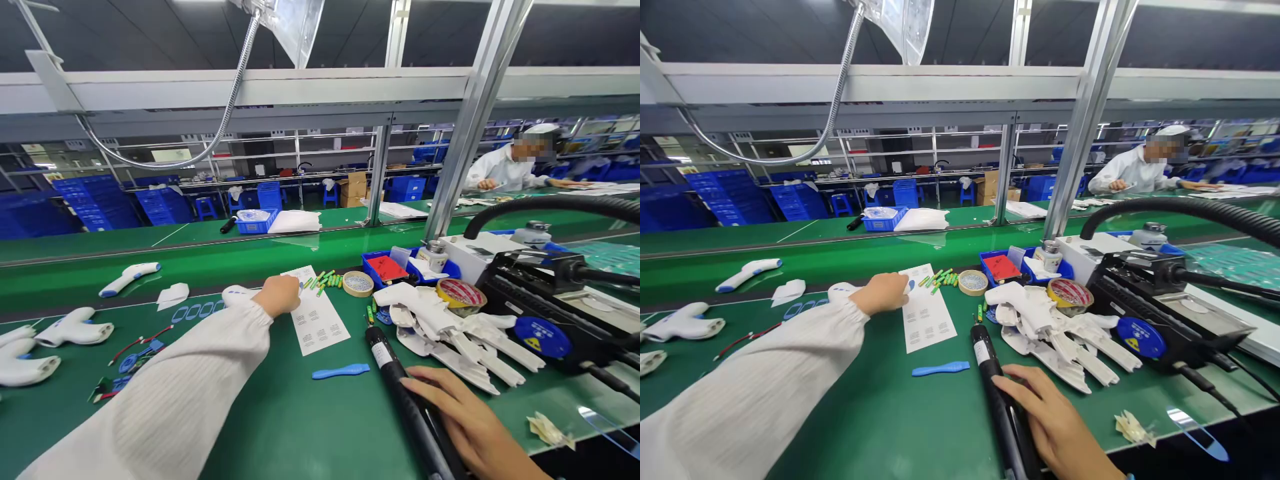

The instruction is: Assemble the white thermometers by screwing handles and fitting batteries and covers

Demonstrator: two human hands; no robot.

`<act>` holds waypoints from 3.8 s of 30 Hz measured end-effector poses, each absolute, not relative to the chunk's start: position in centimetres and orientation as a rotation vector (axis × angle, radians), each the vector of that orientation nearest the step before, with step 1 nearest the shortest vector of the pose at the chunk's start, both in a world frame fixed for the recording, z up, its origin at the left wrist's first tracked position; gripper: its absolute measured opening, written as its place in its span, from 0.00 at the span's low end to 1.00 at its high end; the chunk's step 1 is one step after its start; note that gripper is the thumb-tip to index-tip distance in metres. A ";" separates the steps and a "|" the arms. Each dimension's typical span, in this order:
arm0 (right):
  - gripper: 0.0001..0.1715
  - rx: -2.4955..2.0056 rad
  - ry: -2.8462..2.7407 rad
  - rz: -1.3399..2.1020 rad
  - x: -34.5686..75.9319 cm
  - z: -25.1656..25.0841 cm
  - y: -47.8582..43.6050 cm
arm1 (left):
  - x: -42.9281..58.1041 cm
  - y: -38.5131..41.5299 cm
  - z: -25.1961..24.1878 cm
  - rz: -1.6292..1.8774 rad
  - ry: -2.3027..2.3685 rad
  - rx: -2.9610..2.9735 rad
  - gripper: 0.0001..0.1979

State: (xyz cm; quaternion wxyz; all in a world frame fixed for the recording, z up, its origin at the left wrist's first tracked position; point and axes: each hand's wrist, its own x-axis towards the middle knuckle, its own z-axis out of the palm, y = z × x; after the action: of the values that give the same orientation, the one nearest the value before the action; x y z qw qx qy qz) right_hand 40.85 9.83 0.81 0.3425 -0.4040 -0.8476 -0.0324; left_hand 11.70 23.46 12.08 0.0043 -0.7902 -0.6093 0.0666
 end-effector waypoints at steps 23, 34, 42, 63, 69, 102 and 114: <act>0.07 -1.092 -2.485 1.057 27.9 8.8 11.0 | 6.9 5.3 4.4 -0.361 -1.690 -2.682 0.18; 0.07 -1.054 -2.332 1.433 26.1 8.0 11.5 | 6.3 5.2 4.9 -0.328 -1.592 -2.818 0.19; 0.12 -1.093 -2.412 1.596 23.5 5.6 14.7 | 6.0 7.1 5.4 -0.264 -1.671 -2.890 0.17; 0.08 -1.364 -2.949 0.795 20.6 9.2 15.0 | 6.0 7.6 4.7 -0.454 -1.892 -2.868 0.13; 0.07 -1.404 -3.036 0.643 20.0 10.0 14.7 | 5.9 7.8 3.9 -0.540 -1.889 -2.859 0.12; 0.29 -0.867 -2.472 0.592 19.8 12.2 14.5 | 1.5 6.7 5.7 -3.717 -2.029 -0.331 0.16; 0.30 -1.103 -2.381 0.320 17.8 12.9 20.1 | 1.1 4.2 0.4 -3.106 -2.347 -1.322 0.20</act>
State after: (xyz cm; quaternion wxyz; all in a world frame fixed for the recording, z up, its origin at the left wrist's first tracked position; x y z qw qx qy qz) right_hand 17.85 20.10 12.86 0.2464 -0.4042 -0.8730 0.1174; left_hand 1.08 4.17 0.41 -0.4661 -0.2845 -0.5051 -0.6684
